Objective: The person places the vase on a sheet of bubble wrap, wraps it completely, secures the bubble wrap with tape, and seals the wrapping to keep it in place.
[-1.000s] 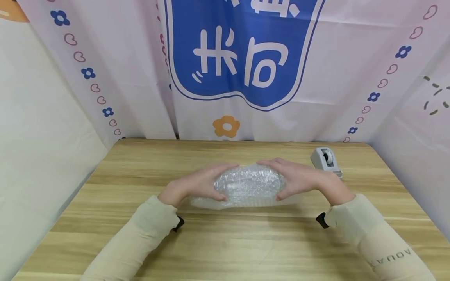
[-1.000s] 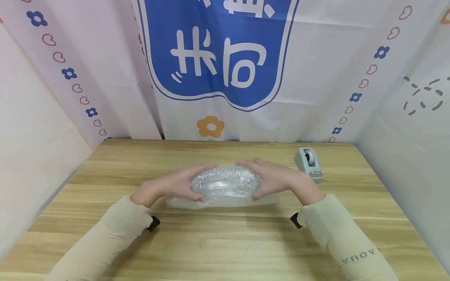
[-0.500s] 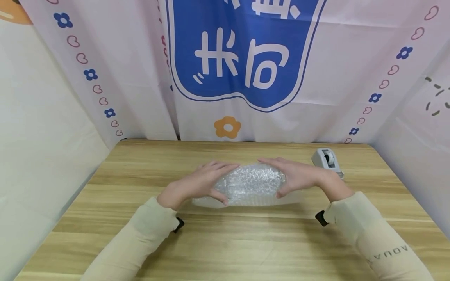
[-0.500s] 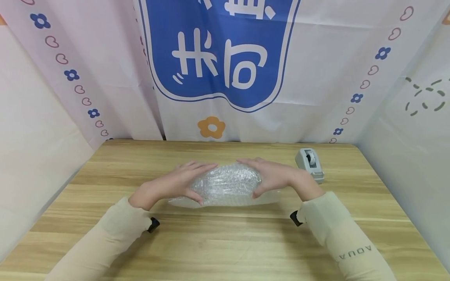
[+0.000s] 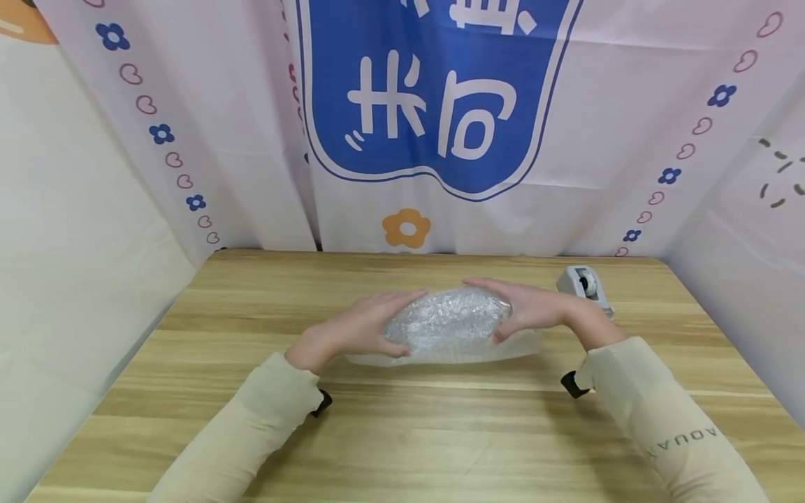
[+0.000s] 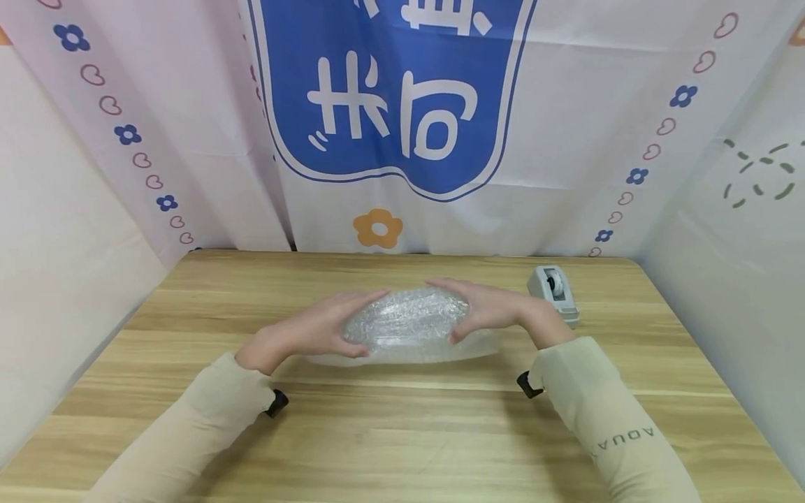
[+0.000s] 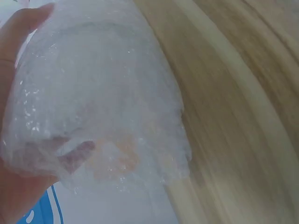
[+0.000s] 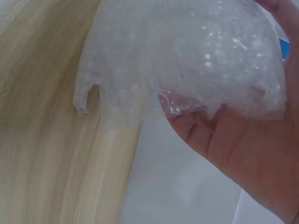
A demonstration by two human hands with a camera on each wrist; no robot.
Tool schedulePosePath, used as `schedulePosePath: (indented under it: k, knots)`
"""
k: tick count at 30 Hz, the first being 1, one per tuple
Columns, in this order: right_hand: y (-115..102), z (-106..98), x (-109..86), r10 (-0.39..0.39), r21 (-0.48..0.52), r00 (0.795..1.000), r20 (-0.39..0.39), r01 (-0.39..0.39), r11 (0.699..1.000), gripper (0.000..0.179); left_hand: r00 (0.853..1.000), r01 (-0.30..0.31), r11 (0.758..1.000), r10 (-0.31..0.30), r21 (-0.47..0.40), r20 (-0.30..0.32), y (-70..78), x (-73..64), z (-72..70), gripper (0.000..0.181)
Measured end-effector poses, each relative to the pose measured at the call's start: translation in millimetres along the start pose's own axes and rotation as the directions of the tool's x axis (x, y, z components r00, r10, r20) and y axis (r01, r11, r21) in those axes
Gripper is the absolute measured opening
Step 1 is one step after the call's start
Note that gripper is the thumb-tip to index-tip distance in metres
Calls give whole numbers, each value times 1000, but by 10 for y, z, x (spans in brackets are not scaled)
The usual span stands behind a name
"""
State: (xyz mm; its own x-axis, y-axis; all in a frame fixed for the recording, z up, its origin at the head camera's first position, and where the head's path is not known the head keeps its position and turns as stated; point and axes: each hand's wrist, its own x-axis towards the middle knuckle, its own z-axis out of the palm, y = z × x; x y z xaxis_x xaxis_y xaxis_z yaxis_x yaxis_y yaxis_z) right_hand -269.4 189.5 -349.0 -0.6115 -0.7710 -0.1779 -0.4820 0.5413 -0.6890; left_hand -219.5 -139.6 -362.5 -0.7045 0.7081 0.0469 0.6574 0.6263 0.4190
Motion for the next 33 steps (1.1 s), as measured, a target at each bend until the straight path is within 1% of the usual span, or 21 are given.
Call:
schedulePosePath:
  k: [4,6,11,15,20,24,26,29,33]
  knots:
    - [33,7,-3,-4,21,1000,-10,5,1000,110,1000,23,999,-23,-47,7,-28,15,9,112]
    - [41,12,-2,0,39,1000,-10,1,999,110,999,39,998,-38,-54,11,-32,19,5,114]
    - [34,23,-1,-6,78,1000,-8,7,997,110,999,52,998,-51,-30,14,-23,8,-14,112]
    - [14,39,-20,-10,62,1000,-20,11,998,110,999,43,999,-42,-25,15,-21,7,-20,111]
    - [-4,59,-63,-24,-43,997,-72,21,999,108,1000,15,999,-15,-30,16,-40,29,-11,110]
    - [-21,82,-93,-21,-124,993,-115,7,992,106,1000,16,999,-15,-46,17,-51,37,-8,110]
    - [-40,95,-109,-25,-182,990,-136,0,983,103,1000,24,998,-23,-53,19,-55,36,-9,109]
    - [-84,111,-136,-52,-282,984,-168,2,959,98,999,38,998,-37,-55,27,-61,36,-9,108]
    - [-143,142,-165,-107,-437,974,-199,10,899,92,998,55,997,-53,-57,37,-65,36,-10,107]
